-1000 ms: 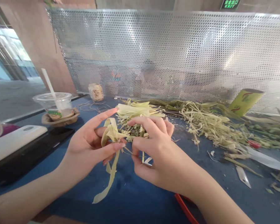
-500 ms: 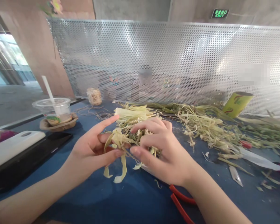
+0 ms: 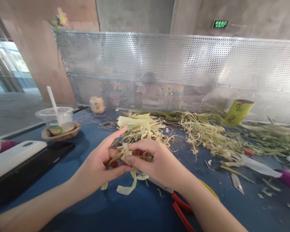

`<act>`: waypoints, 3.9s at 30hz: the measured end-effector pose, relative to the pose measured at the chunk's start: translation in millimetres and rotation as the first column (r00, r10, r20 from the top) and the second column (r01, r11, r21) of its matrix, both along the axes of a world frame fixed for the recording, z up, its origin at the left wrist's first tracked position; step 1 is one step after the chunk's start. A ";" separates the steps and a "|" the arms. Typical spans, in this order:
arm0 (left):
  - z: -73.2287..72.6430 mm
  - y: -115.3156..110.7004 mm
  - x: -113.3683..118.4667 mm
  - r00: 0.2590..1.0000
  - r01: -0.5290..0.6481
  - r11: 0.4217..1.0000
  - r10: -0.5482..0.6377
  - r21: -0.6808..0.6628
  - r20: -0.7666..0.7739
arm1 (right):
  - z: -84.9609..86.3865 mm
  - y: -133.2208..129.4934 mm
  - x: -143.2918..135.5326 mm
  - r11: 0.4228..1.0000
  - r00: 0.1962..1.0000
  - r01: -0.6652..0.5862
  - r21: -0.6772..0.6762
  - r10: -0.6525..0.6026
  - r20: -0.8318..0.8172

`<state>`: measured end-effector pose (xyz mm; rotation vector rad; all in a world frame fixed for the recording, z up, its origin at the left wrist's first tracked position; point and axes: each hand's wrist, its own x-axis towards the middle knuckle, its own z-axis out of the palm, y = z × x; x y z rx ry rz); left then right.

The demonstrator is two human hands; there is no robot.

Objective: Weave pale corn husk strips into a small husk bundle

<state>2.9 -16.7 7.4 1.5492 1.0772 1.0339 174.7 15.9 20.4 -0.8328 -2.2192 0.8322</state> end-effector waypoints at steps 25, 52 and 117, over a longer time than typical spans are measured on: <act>5.9 0.7 -6.8 0.970 0.153 0.983 -0.130 -0.103 0.203 | -3.7 1.3 -6.6 0.953 0.877 -0.057 -0.297 -0.094 -0.471; 11.8 1.8 -4.6 0.992 -0.005 1.000 0.008 -0.018 0.129 | -0.7 -2.0 -1.8 0.991 0.983 0.101 -0.091 -0.113 -0.145; 11.9 6.2 -14.5 0.990 -0.012 1.000 0.012 0.000 0.140 | 0.9 5.1 1.9 0.939 0.946 0.070 -0.337 -0.169 -0.276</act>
